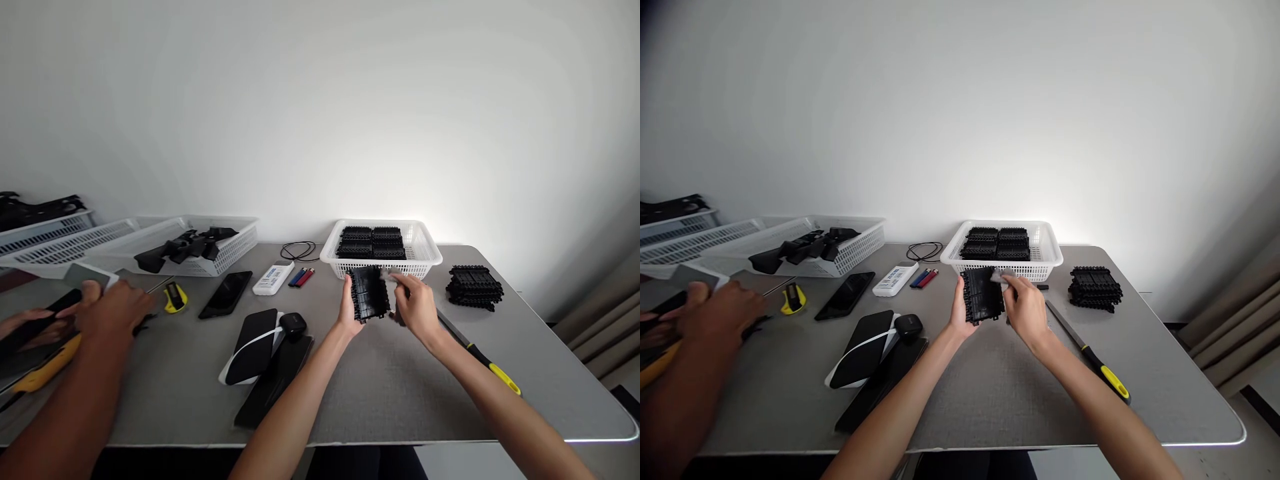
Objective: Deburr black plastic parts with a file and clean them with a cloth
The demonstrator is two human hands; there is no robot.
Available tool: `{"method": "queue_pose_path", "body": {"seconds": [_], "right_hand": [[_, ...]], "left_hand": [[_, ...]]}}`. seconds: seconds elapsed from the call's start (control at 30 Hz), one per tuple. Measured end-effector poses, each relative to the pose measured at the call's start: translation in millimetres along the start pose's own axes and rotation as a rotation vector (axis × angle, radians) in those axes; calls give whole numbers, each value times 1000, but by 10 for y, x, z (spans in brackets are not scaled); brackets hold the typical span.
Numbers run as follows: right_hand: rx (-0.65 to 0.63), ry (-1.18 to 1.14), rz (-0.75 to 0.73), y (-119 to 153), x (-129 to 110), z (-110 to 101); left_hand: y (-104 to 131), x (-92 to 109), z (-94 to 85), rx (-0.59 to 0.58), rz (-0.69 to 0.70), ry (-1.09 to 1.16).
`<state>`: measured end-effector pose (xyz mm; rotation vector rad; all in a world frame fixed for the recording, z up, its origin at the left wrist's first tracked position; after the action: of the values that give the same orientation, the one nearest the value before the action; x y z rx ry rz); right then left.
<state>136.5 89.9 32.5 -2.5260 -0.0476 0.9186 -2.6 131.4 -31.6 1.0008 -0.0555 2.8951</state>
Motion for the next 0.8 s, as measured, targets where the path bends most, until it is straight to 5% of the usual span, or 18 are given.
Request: {"method": "queue_pose_path", "body": {"seconds": [0.1,0.27,0.37,0.6,0.8], "right_hand": [[65,81,-18,-82,-121,11],[-223,492,-122,-56,-366,342],[-292,602,-114,-18,-393,436],[-417,666,-213,284,-358,498],[-432,572,-210,455,-293,397]], "left_hand": [[18,-39,-6,1,-11,2],[15,-119,-101,40,-14,-68],[5,-123,-137,46,-16,-86],[-40,67,-128,141,52,-30],[-31,94,-57,71,60,13]]}}
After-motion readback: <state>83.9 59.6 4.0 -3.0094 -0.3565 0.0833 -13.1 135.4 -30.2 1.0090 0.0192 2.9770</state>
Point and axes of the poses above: each hand's wrist, its own y-axis away from the middle knuckle, its own z-axis out of the palm, x = y × z, the point moved 4 cm from there along -y, towards the middle knuckle, and after that the axes turned 14 degrees about z, right-handed, at the moved point
